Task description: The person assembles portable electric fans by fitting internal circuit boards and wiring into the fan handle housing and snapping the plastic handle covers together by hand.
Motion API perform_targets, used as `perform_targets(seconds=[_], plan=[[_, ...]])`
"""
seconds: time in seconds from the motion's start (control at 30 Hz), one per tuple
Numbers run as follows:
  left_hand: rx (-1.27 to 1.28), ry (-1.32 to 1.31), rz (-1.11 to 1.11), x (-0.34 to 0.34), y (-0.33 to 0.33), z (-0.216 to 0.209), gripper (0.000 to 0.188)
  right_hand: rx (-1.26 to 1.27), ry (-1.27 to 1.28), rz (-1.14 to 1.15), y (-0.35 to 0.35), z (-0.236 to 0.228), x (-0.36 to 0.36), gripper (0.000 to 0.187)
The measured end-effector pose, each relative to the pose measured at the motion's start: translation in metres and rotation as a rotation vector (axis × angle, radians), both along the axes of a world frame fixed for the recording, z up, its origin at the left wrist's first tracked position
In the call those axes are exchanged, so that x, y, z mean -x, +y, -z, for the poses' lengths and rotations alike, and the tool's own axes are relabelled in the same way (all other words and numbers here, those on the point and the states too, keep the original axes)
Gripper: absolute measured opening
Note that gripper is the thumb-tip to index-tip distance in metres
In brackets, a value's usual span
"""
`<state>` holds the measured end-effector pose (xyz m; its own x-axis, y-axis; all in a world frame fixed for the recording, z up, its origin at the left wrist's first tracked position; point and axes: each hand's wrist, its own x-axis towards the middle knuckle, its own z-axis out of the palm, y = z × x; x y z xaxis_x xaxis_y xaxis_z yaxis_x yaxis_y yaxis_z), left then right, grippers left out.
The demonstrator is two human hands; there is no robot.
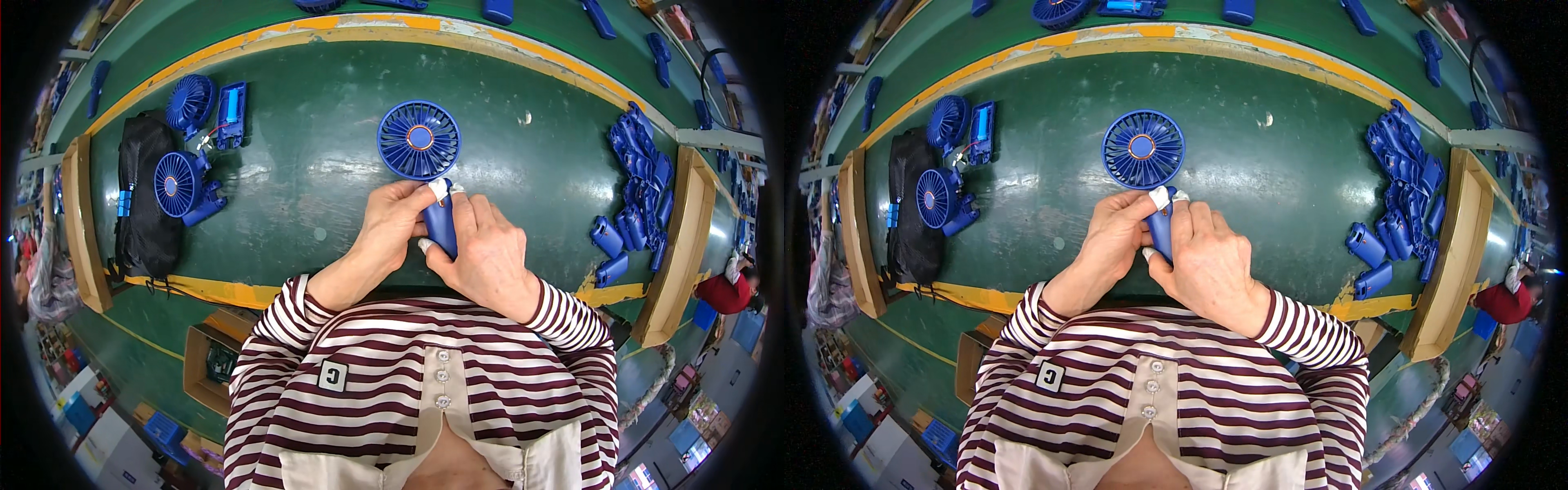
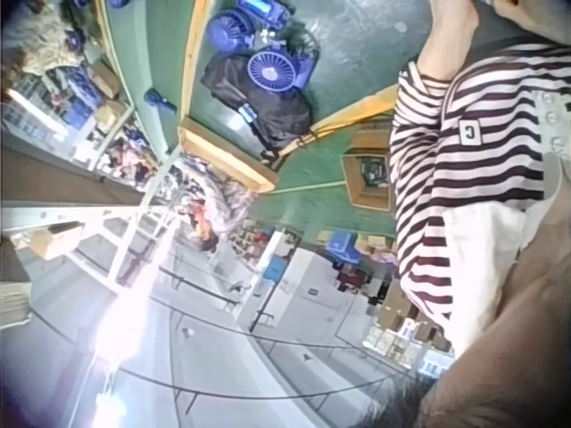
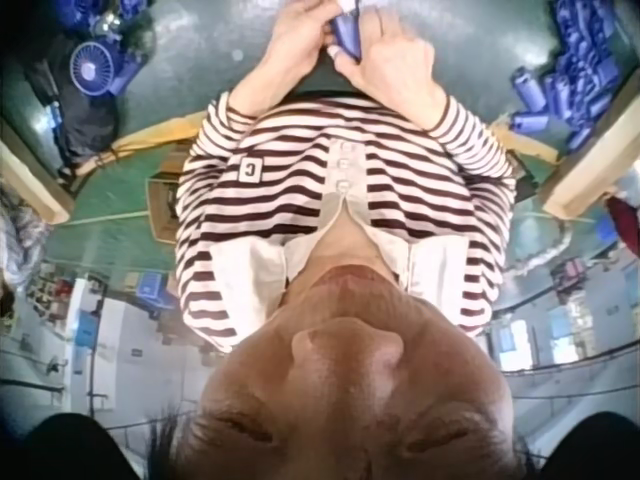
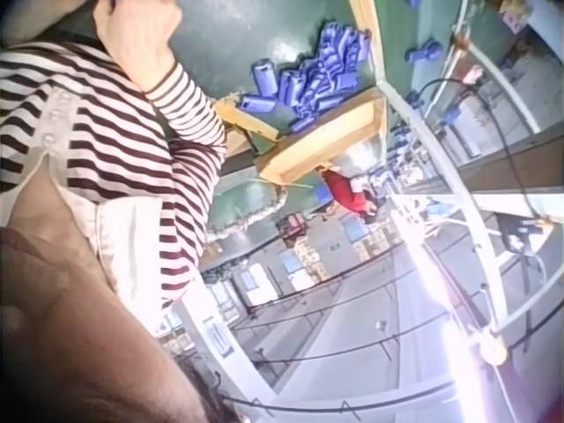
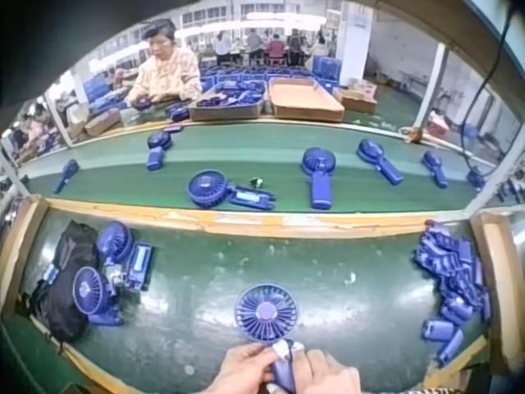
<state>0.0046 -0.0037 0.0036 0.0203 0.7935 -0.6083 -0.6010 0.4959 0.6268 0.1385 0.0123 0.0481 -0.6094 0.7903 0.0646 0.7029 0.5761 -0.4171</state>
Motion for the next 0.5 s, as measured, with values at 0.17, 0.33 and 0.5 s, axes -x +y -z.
perform_targets(seconds=[0.17, 0.33, 0.5], plan=[[0.027, 0.010, -0.069, 0.001, -0.002, -0.002, 0.024, 0.028, 0.114, 0.047, 0.000, 0.004, -0.006, 0.055], [-0.114, 0.049, -0.065, 0.005, -0.002, -0.005, 0.027, 0.754, 0.393, 0.319, 0.011, 0.011, -0.013, 0.040], [-0.167, 0.028, -0.075, 0.002, -0.002, -0.007, 0.021, 1.062, 0.663, 0.193, 0.015, 0.033, -0.012, 0.031]])
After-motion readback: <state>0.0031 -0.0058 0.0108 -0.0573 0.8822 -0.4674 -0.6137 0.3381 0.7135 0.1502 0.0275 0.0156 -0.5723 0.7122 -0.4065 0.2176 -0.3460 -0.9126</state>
